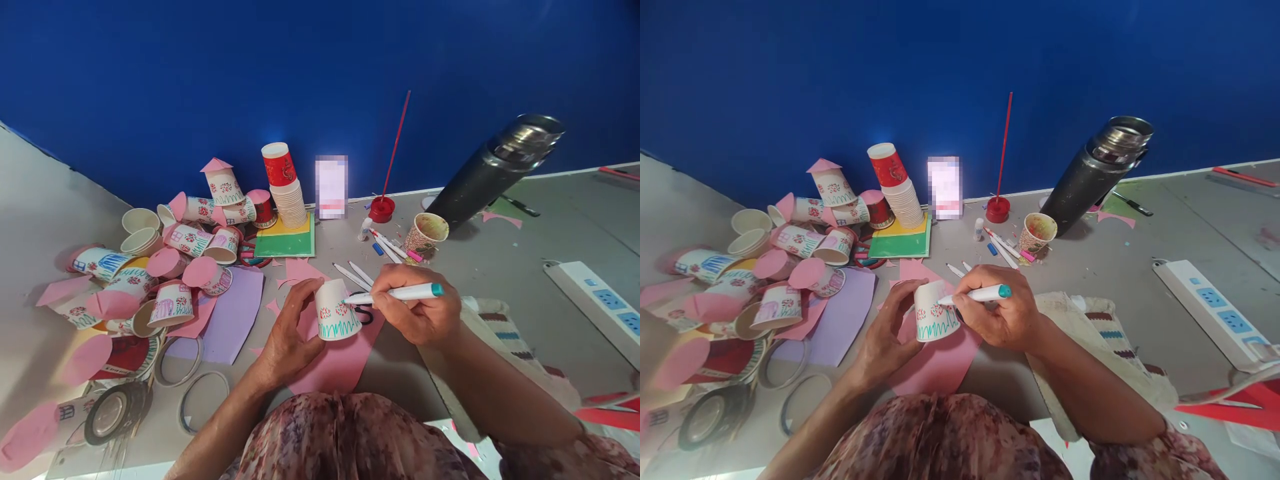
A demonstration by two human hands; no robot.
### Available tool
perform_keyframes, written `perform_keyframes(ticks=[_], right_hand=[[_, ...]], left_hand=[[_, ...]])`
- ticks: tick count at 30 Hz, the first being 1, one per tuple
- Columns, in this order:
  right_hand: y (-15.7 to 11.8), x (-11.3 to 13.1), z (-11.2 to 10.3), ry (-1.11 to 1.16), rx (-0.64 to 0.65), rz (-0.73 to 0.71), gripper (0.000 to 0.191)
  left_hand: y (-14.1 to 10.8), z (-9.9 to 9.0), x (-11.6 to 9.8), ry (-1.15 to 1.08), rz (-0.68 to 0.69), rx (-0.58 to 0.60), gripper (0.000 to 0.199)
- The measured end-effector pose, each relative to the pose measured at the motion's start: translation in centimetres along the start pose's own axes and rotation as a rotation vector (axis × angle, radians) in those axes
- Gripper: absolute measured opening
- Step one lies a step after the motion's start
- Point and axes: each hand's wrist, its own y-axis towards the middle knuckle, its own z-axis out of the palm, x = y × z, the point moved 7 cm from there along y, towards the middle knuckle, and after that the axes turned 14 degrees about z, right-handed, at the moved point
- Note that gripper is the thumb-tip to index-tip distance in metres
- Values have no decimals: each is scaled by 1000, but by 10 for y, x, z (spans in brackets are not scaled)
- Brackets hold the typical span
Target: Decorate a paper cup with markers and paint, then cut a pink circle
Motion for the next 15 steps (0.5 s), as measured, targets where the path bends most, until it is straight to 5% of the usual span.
perform_keyframes(ticks=[15], right_hand=[[1,1,1,-27,18,-5,15]], left_hand=[[0,0,3,-74,-38,-27,78]])
